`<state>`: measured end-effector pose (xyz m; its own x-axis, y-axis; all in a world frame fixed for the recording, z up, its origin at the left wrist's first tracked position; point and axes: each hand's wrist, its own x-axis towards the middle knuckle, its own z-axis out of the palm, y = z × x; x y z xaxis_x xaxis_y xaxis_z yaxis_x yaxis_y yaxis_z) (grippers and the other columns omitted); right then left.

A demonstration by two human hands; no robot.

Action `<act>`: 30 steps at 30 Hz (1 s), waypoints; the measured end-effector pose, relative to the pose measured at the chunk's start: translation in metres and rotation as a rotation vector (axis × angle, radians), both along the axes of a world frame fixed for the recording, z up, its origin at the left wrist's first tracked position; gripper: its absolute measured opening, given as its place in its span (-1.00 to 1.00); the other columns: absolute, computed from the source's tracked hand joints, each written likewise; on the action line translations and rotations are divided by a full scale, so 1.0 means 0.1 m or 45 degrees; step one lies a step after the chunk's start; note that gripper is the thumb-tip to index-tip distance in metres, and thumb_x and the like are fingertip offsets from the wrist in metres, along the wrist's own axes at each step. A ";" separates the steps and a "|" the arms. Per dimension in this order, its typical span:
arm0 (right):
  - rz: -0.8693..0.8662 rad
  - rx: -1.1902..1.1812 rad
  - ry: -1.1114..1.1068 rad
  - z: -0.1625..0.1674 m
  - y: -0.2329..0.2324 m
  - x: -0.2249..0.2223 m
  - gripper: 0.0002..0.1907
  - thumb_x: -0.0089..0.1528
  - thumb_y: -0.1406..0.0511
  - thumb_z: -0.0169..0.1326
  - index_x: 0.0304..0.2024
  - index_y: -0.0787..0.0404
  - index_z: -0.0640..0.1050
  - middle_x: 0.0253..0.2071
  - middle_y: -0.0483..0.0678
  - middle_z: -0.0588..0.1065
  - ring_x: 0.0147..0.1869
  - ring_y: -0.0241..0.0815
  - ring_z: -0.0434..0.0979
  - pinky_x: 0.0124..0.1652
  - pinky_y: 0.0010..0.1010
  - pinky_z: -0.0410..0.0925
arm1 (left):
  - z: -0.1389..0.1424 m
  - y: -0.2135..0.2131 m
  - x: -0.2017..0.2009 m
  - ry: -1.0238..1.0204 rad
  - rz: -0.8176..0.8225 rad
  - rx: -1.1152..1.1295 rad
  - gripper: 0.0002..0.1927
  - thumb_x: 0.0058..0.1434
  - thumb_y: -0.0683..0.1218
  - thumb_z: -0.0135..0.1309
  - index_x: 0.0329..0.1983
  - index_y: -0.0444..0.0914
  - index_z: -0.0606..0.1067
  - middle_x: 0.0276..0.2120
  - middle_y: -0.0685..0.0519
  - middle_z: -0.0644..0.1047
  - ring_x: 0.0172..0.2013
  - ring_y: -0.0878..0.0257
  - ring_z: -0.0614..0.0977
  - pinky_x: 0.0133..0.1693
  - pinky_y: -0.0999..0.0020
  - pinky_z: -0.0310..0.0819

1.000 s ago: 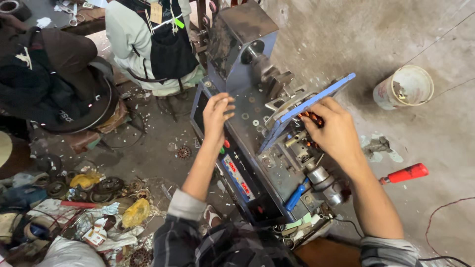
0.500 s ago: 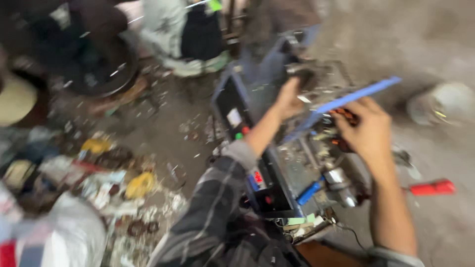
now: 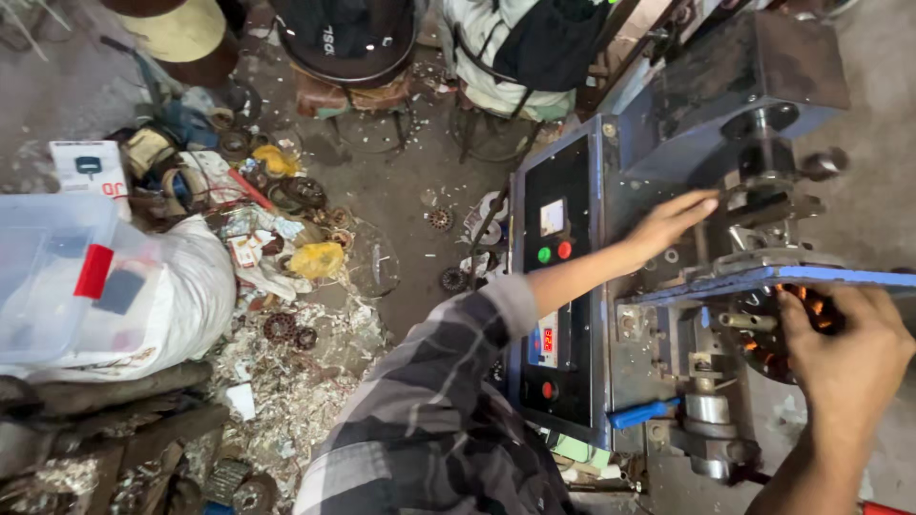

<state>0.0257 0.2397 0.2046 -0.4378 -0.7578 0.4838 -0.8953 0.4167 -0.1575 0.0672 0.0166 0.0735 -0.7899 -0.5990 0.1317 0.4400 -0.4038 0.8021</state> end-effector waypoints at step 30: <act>0.004 -0.116 -0.210 0.13 -0.08 0.05 -0.73 0.22 0.40 0.32 -0.02 0.30 0.65 -0.09 0.13 0.57 -0.08 0.06 0.61 0.02 -0.24 0.44 | -0.05 1.63 -0.04 -0.376 0.430 -0.451 -0.54 0.23 -0.22 0.02 0.22 -0.34 0.36 -0.05 -0.34 0.56 0.03 -0.17 0.62 0.08 0.03 0.50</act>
<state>0.0306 0.2317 0.2175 -0.5144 -0.7156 0.4726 -0.8556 0.3913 -0.3389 0.0636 0.1800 0.0686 -0.5960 -0.7841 0.1732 0.2348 0.0361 0.9714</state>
